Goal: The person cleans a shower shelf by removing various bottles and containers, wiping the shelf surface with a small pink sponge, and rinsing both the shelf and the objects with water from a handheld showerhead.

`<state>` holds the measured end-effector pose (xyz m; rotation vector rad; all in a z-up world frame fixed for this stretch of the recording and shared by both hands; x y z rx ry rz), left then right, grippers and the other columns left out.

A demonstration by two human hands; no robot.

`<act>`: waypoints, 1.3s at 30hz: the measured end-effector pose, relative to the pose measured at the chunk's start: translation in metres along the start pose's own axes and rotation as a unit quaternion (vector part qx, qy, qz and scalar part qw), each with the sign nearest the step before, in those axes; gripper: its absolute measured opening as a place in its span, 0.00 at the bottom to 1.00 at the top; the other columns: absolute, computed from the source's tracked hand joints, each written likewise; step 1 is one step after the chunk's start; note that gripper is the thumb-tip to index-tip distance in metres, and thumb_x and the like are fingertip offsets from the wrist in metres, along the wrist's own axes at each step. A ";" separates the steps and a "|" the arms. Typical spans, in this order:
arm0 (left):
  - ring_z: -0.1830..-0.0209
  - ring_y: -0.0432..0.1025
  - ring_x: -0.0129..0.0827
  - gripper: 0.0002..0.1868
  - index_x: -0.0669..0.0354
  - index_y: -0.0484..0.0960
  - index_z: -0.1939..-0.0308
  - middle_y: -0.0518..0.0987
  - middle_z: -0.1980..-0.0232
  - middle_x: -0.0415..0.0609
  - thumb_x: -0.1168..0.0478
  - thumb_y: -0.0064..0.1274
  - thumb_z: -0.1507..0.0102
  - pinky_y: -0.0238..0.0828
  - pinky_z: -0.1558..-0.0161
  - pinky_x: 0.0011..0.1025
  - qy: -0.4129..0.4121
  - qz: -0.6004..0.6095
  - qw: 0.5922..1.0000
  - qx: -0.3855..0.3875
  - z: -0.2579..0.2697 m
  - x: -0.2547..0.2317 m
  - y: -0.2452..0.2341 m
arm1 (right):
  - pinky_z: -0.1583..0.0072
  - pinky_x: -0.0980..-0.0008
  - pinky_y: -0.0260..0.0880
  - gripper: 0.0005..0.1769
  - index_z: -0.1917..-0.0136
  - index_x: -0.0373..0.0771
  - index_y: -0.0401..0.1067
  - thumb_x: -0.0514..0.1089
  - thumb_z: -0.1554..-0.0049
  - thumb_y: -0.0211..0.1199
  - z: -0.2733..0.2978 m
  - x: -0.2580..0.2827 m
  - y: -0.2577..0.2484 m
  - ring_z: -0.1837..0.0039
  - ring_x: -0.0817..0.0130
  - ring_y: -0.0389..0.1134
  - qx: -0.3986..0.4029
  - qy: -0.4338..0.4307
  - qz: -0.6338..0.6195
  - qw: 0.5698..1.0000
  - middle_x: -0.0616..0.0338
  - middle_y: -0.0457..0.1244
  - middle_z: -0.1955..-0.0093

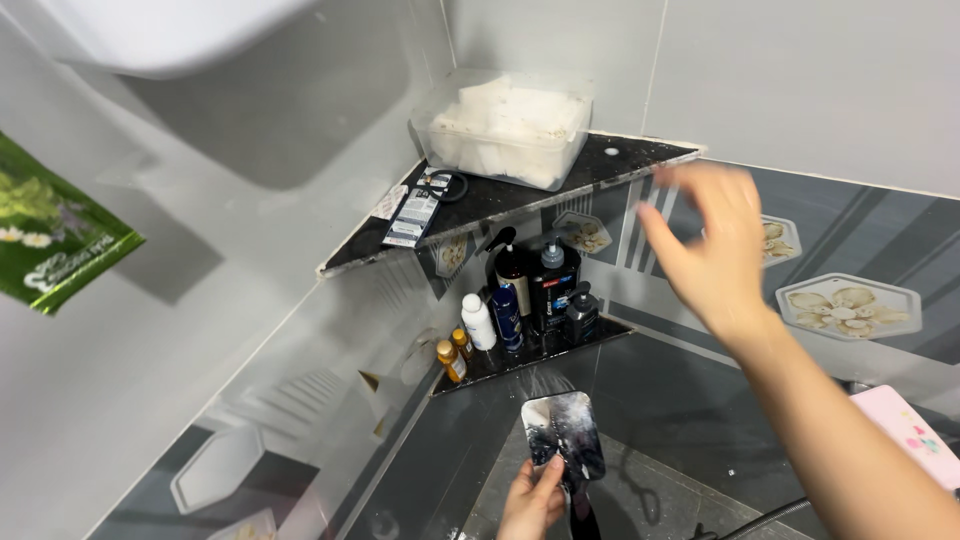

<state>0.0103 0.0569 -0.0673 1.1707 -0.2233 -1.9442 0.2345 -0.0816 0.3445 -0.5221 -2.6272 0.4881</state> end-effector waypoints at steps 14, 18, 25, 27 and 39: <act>0.82 0.62 0.18 0.26 0.71 0.70 0.41 0.73 0.66 0.47 0.57 0.63 0.33 0.58 0.79 0.22 -0.010 -0.057 0.997 0.055 -0.001 -0.032 0.019 | 0.28 0.36 0.53 0.50 0.27 0.42 0.59 0.61 0.53 0.81 -0.062 0.041 0.086 0.19 0.25 0.42 0.096 0.026 -0.008 0.995 0.23 0.45 0.22; 0.75 0.72 0.20 0.28 0.68 0.66 0.39 0.76 0.61 0.47 0.57 0.59 0.36 0.72 0.69 0.23 -0.037 -0.045 0.998 0.031 0.009 -0.042 0.024 | 0.30 0.41 0.58 0.49 0.31 0.41 0.59 0.60 0.54 0.83 -0.065 0.042 0.090 0.21 0.26 0.46 0.082 0.020 -0.035 0.996 0.25 0.47 0.25; 0.76 0.65 0.20 0.32 0.68 0.66 0.38 0.72 0.62 0.46 0.54 0.66 0.35 0.66 0.70 0.23 -0.029 -0.070 0.995 0.059 -0.007 -0.027 0.017 | 0.37 0.53 0.69 0.46 0.31 0.45 0.60 0.54 0.55 0.82 -0.051 0.039 0.064 0.29 0.48 0.59 0.063 0.061 -0.105 0.991 0.45 0.50 0.30; 0.75 0.67 0.19 0.30 0.65 0.68 0.39 0.72 0.63 0.43 0.54 0.65 0.36 0.69 0.68 0.23 -0.038 -0.082 0.994 0.060 -0.007 -0.023 0.021 | 0.34 0.54 0.69 0.45 0.30 0.45 0.62 0.52 0.54 0.83 -0.037 0.035 0.041 0.26 0.48 0.58 0.049 0.042 -0.100 0.993 0.45 0.49 0.28; 0.80 0.54 0.16 0.19 0.56 0.70 0.55 0.63 0.70 0.36 0.58 0.67 0.36 0.47 0.77 0.19 -0.105 -0.137 0.966 0.193 -0.035 0.034 0.081 | 0.29 0.56 0.70 0.71 0.17 0.35 0.44 0.49 0.63 0.83 0.068 -0.013 -0.131 0.22 0.53 0.56 -0.005 0.125 0.008 0.992 0.47 0.47 0.24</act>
Point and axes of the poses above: each hand's wrist, its own z-axis away from the middle knuckle, its own y-axis out of the palm, x = y × z, the point moved 4 cm from there along -z, towards the middle knuckle
